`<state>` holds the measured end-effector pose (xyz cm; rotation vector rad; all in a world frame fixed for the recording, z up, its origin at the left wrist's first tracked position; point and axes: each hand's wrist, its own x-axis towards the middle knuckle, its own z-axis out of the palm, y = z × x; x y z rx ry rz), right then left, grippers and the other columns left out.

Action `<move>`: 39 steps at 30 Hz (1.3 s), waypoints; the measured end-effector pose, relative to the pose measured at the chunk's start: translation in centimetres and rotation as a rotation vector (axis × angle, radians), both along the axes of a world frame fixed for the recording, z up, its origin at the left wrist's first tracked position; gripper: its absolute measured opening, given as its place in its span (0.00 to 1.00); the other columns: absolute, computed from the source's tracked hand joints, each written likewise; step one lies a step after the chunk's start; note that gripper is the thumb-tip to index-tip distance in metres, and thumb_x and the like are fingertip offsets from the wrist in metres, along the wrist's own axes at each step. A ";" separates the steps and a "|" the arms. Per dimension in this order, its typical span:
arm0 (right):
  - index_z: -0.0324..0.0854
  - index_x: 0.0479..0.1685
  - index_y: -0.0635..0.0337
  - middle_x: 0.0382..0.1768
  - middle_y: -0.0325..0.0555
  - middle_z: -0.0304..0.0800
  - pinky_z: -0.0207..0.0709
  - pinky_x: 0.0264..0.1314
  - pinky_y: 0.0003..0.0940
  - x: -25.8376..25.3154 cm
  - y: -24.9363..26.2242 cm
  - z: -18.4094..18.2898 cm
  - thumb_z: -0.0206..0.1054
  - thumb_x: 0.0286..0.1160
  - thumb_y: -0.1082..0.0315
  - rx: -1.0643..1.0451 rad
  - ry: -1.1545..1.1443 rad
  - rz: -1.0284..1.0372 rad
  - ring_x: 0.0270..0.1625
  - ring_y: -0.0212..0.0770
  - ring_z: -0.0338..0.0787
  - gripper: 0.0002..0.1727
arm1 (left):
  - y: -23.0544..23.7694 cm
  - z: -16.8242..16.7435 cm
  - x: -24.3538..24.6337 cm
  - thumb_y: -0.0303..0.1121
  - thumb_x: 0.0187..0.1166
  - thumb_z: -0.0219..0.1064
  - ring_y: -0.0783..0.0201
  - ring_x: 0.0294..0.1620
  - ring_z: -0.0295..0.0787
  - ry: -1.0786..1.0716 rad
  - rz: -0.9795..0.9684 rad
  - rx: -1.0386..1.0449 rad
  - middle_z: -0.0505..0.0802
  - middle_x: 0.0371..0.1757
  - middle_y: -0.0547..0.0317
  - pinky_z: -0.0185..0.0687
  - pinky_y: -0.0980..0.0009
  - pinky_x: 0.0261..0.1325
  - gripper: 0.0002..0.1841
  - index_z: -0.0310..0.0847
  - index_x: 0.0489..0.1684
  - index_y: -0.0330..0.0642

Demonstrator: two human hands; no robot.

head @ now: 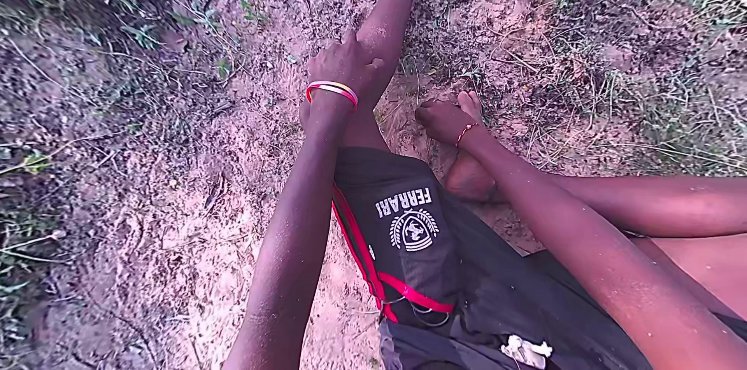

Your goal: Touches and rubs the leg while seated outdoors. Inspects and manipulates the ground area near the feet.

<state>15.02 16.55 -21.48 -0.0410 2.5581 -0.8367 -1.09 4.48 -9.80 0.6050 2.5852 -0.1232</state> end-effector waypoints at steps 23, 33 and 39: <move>0.89 0.55 0.65 0.57 0.62 0.87 0.80 0.63 0.60 2.7 -4.2 -0.5 0.71 0.68 0.81 -0.024 -0.023 0.006 0.65 0.66 0.84 0.15 | 0.1 -0.1 -0.4 0.61 0.78 0.61 0.28 0.69 0.82 -0.019 0.009 -0.004 0.87 0.65 0.29 0.70 0.28 0.64 0.38 0.69 0.80 0.42; 0.88 0.66 0.55 0.63 0.54 0.92 0.56 0.77 0.77 2.8 2.0 5.5 0.64 0.81 0.73 -0.183 0.054 -0.542 0.72 0.60 0.84 0.18 | 0.3 -0.1 -0.6 0.62 0.78 0.62 0.26 0.71 0.80 -0.041 0.026 0.020 0.86 0.65 0.26 0.67 0.25 0.65 0.39 0.68 0.79 0.40; 0.81 0.69 0.67 0.72 0.64 0.80 0.76 0.73 0.57 3.3 -4.0 7.8 0.58 0.86 0.77 0.085 -0.393 0.112 0.74 0.65 0.81 0.17 | 0.4 0.4 -0.5 0.61 0.79 0.61 0.27 0.72 0.79 -0.053 0.037 0.013 0.85 0.67 0.27 0.67 0.26 0.65 0.38 0.68 0.81 0.41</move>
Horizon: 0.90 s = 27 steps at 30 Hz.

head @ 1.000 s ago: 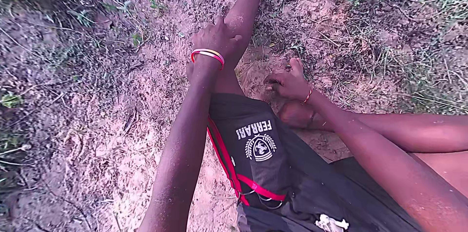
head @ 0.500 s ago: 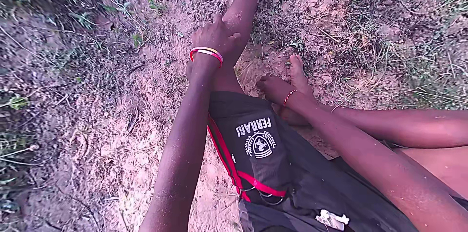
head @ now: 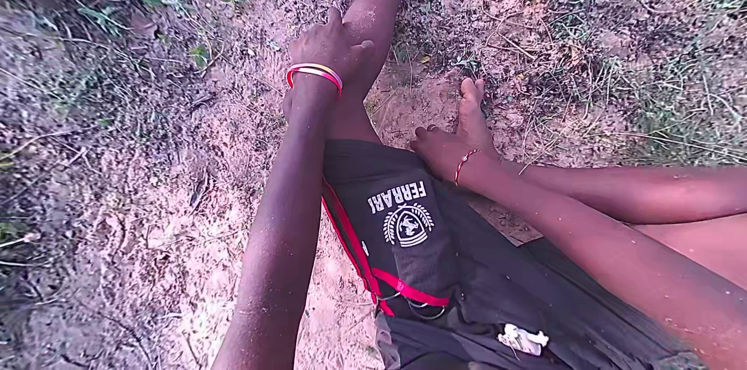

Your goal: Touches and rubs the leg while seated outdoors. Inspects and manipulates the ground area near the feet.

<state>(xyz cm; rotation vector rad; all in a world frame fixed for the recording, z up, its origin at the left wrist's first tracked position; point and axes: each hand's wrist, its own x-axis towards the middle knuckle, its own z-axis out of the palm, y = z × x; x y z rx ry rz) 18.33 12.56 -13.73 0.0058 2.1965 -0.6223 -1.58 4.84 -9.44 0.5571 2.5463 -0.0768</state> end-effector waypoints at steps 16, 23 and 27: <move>0.92 0.53 0.60 0.54 0.59 0.92 0.69 0.71 0.76 0.9 2.6 -3.3 0.71 0.68 0.79 0.030 0.455 -0.388 0.63 0.67 0.88 0.15 | -0.1 -0.1 0.1 0.62 0.78 0.60 0.27 0.72 0.79 0.017 -0.011 -0.004 0.85 0.67 0.26 0.68 0.26 0.65 0.39 0.67 0.80 0.40; 0.88 0.57 0.64 0.52 0.62 0.92 0.80 0.61 0.58 1.3 -0.3 -1.0 0.64 0.83 0.73 -0.074 0.012 -0.258 0.57 0.62 0.91 0.11 | -0.3 -0.3 0.1 0.62 0.78 0.61 0.27 0.72 0.80 0.021 -0.013 0.010 0.85 0.66 0.27 0.67 0.26 0.66 0.39 0.68 0.80 0.40; 0.86 0.65 0.59 0.56 0.61 0.92 0.80 0.63 0.60 2.3 0.2 -0.9 0.66 0.80 0.73 -0.068 0.104 -0.365 0.59 0.61 0.91 0.17 | -0.2 -0.6 -0.2 0.63 0.77 0.61 0.27 0.71 0.80 0.024 -0.025 0.002 0.86 0.66 0.28 0.68 0.26 0.65 0.40 0.69 0.79 0.40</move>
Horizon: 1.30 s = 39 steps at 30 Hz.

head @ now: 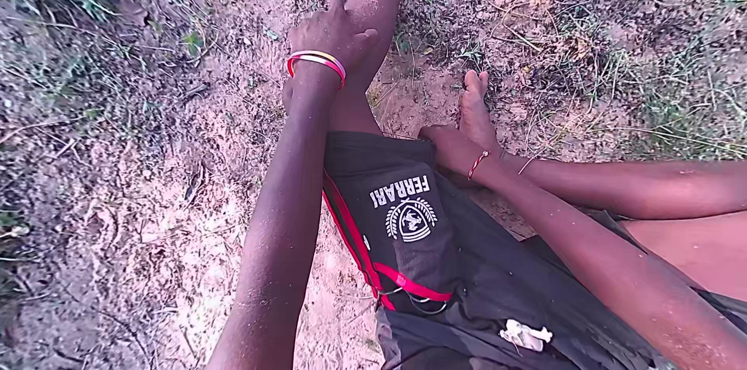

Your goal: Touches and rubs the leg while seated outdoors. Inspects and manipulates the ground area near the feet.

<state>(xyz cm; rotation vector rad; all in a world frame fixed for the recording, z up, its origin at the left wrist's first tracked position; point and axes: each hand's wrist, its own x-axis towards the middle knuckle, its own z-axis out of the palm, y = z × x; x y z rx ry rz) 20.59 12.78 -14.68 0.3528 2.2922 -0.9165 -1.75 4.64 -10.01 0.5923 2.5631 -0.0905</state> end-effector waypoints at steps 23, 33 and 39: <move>0.76 0.75 0.69 0.75 0.68 0.76 0.72 0.77 0.61 -9.6 1.6 -6.6 0.63 0.79 0.75 0.197 0.277 0.018 0.77 0.68 0.77 0.24 | 0.3 0.5 -0.1 0.63 0.78 0.60 0.29 0.72 0.80 -0.012 -0.008 -0.024 0.86 0.67 0.28 0.68 0.26 0.66 0.40 0.67 0.80 0.40; 0.81 0.68 0.71 0.71 0.69 0.79 0.77 0.70 0.64 -9.8 -0.2 -8.2 0.69 0.69 0.78 0.081 0.168 -0.049 0.72 0.70 0.82 0.24 | 0.4 0.7 -0.1 0.63 0.78 0.60 0.29 0.72 0.80 -0.005 -0.008 -0.030 0.86 0.66 0.28 0.69 0.27 0.65 0.40 0.67 0.80 0.39; 0.85 0.59 0.68 0.59 0.65 0.87 0.79 0.62 0.63 -5.4 -0.3 -6.6 0.69 0.69 0.76 -0.013 0.155 0.016 0.63 0.64 0.88 0.18 | 0.3 0.5 -0.3 0.62 0.78 0.61 0.28 0.72 0.80 -0.019 0.000 -0.011 0.86 0.66 0.28 0.68 0.26 0.65 0.39 0.68 0.79 0.40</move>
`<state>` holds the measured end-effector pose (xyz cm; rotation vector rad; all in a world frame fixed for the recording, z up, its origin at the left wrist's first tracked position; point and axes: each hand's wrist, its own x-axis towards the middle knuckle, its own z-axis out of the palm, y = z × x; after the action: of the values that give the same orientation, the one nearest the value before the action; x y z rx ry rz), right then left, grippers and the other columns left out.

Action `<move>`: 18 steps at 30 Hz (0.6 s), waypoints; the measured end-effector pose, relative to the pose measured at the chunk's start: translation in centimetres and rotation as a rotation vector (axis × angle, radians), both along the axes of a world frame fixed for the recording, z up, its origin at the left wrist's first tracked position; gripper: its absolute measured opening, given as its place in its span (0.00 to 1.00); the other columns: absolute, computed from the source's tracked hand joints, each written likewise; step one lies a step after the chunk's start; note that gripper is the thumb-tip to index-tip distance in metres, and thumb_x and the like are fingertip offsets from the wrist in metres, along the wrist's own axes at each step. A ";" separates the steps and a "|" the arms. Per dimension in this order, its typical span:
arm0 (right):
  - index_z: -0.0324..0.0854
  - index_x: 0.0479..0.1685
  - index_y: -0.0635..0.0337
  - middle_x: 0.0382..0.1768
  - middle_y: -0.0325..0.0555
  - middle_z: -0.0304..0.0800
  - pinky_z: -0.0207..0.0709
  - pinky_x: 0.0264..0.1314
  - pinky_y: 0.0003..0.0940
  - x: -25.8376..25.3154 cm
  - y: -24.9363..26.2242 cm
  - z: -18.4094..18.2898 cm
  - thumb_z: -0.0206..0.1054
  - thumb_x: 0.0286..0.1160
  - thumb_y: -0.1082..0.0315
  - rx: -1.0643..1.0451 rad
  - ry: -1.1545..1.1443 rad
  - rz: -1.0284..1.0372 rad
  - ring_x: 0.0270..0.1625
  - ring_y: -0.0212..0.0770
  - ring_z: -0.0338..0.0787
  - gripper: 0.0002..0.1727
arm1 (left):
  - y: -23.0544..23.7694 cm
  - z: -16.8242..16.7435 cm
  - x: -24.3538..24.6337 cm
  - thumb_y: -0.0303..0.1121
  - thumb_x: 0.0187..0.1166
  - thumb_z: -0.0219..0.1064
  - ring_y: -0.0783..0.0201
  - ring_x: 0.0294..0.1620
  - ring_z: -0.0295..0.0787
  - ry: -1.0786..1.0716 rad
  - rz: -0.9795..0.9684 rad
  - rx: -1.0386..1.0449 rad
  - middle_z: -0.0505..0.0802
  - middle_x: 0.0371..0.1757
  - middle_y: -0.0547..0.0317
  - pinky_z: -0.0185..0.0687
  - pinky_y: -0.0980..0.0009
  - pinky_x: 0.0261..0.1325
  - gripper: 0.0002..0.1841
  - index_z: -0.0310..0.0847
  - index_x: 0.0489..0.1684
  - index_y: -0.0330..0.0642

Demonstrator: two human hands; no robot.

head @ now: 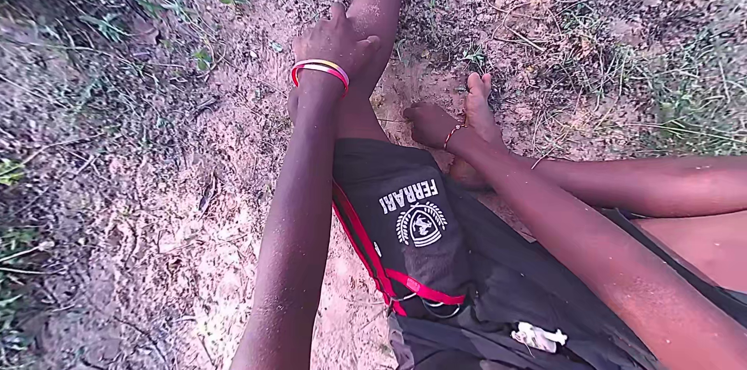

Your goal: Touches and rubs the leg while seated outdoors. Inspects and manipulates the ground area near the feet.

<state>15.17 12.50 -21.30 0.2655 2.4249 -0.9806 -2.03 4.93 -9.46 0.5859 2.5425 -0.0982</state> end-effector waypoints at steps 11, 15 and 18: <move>0.76 0.75 0.69 0.74 0.68 0.76 0.76 0.73 0.62 -4.1 -0.2 -1.8 0.67 0.79 0.73 0.100 0.041 -0.168 0.76 0.69 0.78 0.25 | 0.1 0.2 0.0 0.61 0.78 0.61 0.28 0.74 0.78 -0.008 -0.002 0.007 0.85 0.68 0.28 0.66 0.26 0.67 0.40 0.66 0.82 0.40; 0.82 0.69 0.65 0.69 0.64 0.84 0.77 0.68 0.64 -4.4 -0.3 -2.3 0.64 0.73 0.78 0.131 0.043 -0.125 0.74 0.67 0.81 0.23 | 0.1 0.2 -0.2 0.61 0.78 0.60 0.29 0.74 0.78 -0.008 -0.008 0.002 0.85 0.68 0.28 0.67 0.27 0.68 0.39 0.66 0.81 0.40; 0.86 0.64 0.63 0.65 0.61 0.87 0.77 0.66 0.66 -4.5 0.1 -2.3 0.67 0.72 0.74 0.119 -0.009 -0.030 0.73 0.65 0.82 0.19 | -0.1 -0.1 -0.3 0.62 0.78 0.62 0.29 0.74 0.78 -0.008 -0.004 0.007 0.84 0.69 0.28 0.65 0.26 0.68 0.40 0.66 0.81 0.41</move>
<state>10.67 12.62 -23.55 0.3482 2.4812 -0.8476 -2.37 4.88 -9.52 0.5935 2.5347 -0.0881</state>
